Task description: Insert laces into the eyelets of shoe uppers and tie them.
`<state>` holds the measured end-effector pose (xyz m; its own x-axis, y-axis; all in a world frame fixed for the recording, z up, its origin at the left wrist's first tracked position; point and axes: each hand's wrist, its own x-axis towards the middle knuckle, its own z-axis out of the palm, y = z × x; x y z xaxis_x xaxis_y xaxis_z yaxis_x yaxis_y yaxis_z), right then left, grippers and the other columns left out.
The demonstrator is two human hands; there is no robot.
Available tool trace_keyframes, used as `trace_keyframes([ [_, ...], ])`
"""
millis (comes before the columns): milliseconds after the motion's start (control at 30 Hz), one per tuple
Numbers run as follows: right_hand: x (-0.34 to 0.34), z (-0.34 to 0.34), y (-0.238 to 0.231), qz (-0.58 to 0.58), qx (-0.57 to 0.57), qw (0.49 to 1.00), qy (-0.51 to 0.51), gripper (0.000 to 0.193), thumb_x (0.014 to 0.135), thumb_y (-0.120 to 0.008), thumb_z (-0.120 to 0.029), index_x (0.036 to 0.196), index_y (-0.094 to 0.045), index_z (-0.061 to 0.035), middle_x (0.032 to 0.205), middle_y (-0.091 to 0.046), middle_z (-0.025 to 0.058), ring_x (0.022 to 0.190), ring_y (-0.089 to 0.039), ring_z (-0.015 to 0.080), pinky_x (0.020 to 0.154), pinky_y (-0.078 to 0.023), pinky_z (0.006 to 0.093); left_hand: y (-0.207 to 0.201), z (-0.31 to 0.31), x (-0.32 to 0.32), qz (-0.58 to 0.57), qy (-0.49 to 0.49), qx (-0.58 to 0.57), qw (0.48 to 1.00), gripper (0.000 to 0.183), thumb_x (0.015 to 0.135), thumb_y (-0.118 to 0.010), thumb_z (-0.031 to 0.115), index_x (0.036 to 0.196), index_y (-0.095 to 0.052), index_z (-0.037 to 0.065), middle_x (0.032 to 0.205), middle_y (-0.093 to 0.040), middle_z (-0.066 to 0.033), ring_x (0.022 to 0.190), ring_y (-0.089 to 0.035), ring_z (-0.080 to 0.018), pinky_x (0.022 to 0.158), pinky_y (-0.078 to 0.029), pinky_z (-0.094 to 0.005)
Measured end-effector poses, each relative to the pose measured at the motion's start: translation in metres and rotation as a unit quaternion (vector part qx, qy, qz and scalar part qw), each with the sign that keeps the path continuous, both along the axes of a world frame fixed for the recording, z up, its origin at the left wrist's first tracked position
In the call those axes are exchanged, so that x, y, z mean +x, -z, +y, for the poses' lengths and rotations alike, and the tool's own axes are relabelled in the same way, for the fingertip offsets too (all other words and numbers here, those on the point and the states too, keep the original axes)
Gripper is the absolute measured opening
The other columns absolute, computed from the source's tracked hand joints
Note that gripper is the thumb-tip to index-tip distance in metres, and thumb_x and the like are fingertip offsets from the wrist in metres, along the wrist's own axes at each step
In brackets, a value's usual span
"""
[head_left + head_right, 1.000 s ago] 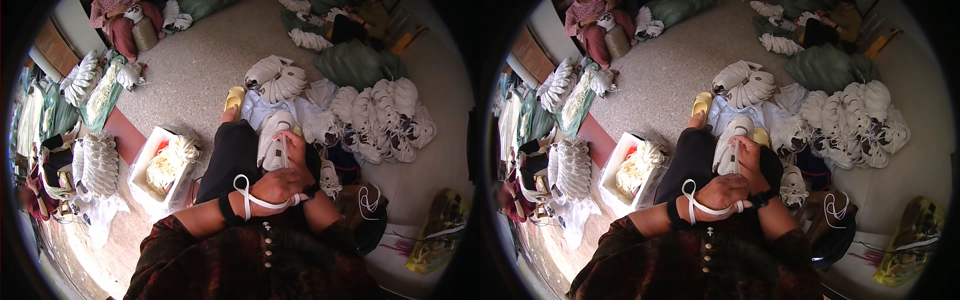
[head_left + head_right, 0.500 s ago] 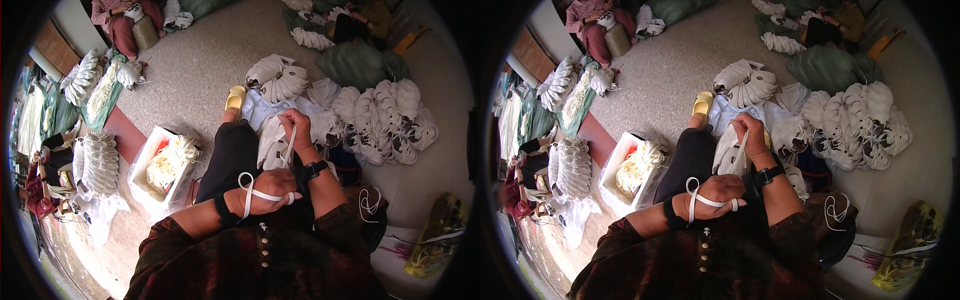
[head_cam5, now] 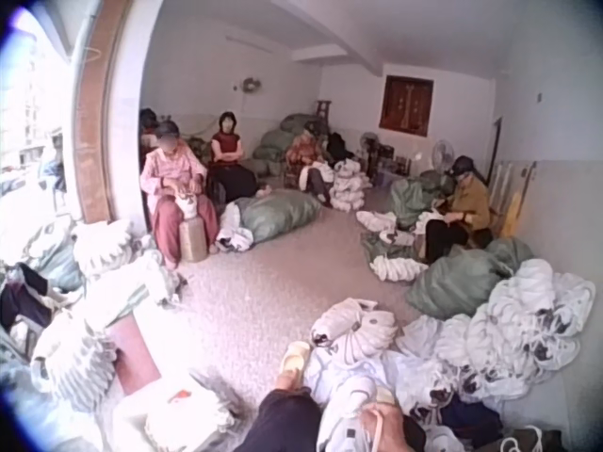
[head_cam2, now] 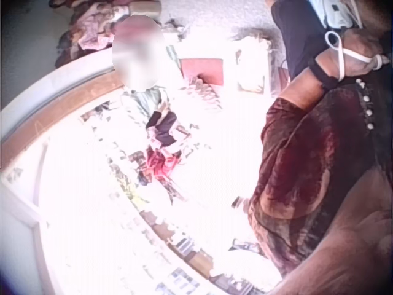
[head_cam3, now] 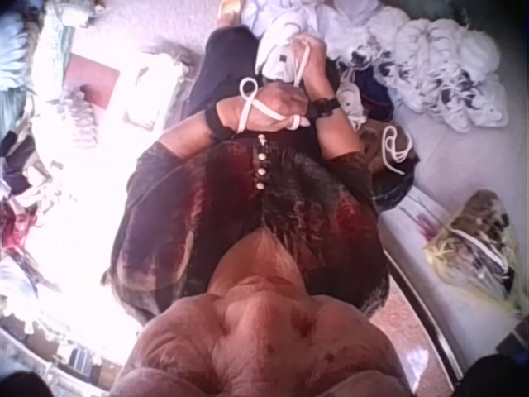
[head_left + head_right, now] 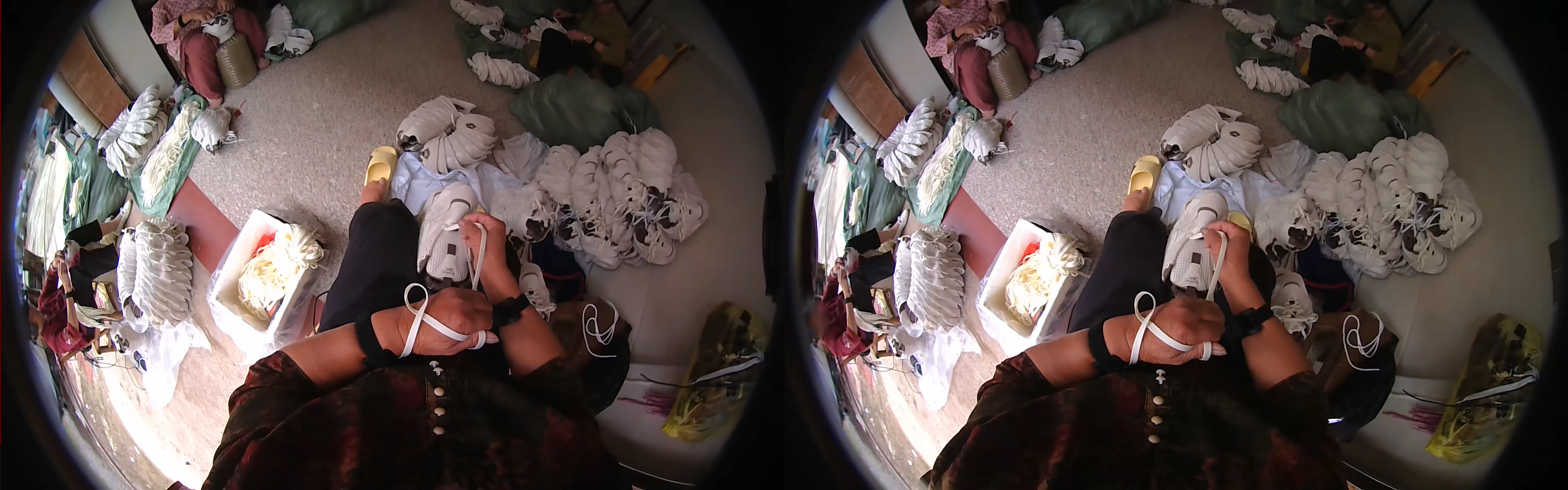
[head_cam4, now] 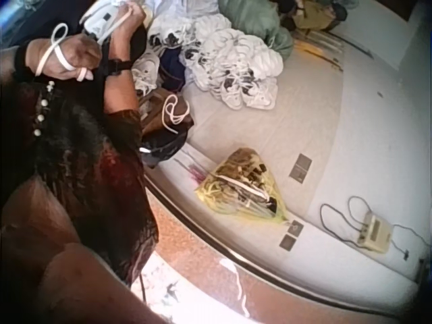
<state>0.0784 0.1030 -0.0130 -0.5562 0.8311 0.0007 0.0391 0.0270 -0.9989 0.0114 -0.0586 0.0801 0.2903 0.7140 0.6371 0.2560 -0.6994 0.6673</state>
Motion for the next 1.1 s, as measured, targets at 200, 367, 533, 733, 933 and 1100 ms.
trace_keyframes([
  [200, -0.021, -0.018, -0.02, 0.071, -0.169, 0.983, 0.019, 0.019, 0.083, -0.06, -0.009, 0.066, -0.055, -0.0019, 0.057, -0.052, 0.0012, 0.047, -0.045, 0.0076, 0.044, -0.037, 0.023, 0.005, -0.002, -0.003, -0.009, -0.016, -0.016, 1.0, 0.026, 0.083, -0.058, 0.014, 0.066, -0.046, -0.001, 0.067, -0.047, -0.0127, 0.066, -0.051, -0.0321, 0.058, -0.04, -0.0412],
  [367, -0.031, 0.019, 0.009, -0.076, 0.179, 0.977, -0.084, 0.03, 0.085, -0.06, -0.014, 0.061, -0.049, -0.0006, 0.054, -0.051, 0.0114, 0.047, -0.051, 0.0198, 0.045, -0.038, 0.0342, 0.008, -0.001, -0.008, -0.007, -0.017, -0.028, 0.999, 0.027, 0.084, -0.058, 0.013, 0.065, -0.045, -0.001, 0.066, -0.046, -0.0129, 0.063, -0.05, -0.0327, 0.057, -0.04, -0.0417],
  [533, -0.035, 0.024, 0.002, -0.11, 0.483, 0.865, -0.078, 0.032, 0.084, -0.058, -0.018, 0.06, -0.048, 0.0002, 0.056, -0.047, 0.0199, 0.051, -0.048, 0.0376, 0.048, -0.038, 0.0398, 0.009, -0.007, -0.018, -0.002, 0.001, -0.076, 0.997, 0.028, 0.085, -0.057, 0.014, 0.066, -0.043, -0.001, 0.063, -0.044, -0.014, 0.062, -0.049, -0.0342, 0.057, -0.039, -0.042],
  [733, 0.033, 0.005, -0.031, -0.09, 0.488, 0.867, -0.052, 0.035, 0.079, -0.063, -0.013, 0.054, -0.041, -0.003, 0.05, -0.044, 0.0152, 0.046, -0.047, 0.0338, 0.045, -0.035, 0.0399, -0.005, -0.039, -0.058, -0.183, 0.016, -0.157, 0.97, 0.035, 0.091, -0.049, 0.022, 0.067, -0.045, -0.004, 0.066, -0.051, -0.0148, 0.063, -0.051, -0.0295, 0.061, -0.041, -0.0371],
  [933, 0.126, -0.029, -0.034, -0.146, 0.397, 0.905, 0.042, 0.041, 0.074, -0.066, -0.006, 0.051, -0.033, -0.0028, 0.047, -0.031, 0.0112, 0.04, -0.033, 0.023, 0.042, -0.025, 0.0341, 0.026, -0.103, -0.161, -0.667, -0.089, -0.19, 0.715, 0.043, 0.095, -0.038, 0.036, 0.061, -0.033, 0.012, 0.057, -0.035, -0.0032, 0.055, -0.039, -0.0167, 0.046, -0.033, -0.0255],
  [1100, 0.194, -0.009, 0.003, -0.076, 0.034, 0.981, 0.173, 0.017, 0.073, -0.064, -0.003, 0.063, -0.051, -0.0006, 0.059, -0.047, -0.0052, 0.053, -0.039, 0.0034, 0.047, -0.031, 0.0219, 0.139, -0.183, -0.251, -0.776, -0.214, -0.172, 0.567, 0.048, 0.093, -0.039, 0.046, 0.059, -0.031, 0.014, 0.055, -0.026, 0.0019, 0.051, -0.031, -0.0114, 0.041, -0.024, -0.0223],
])
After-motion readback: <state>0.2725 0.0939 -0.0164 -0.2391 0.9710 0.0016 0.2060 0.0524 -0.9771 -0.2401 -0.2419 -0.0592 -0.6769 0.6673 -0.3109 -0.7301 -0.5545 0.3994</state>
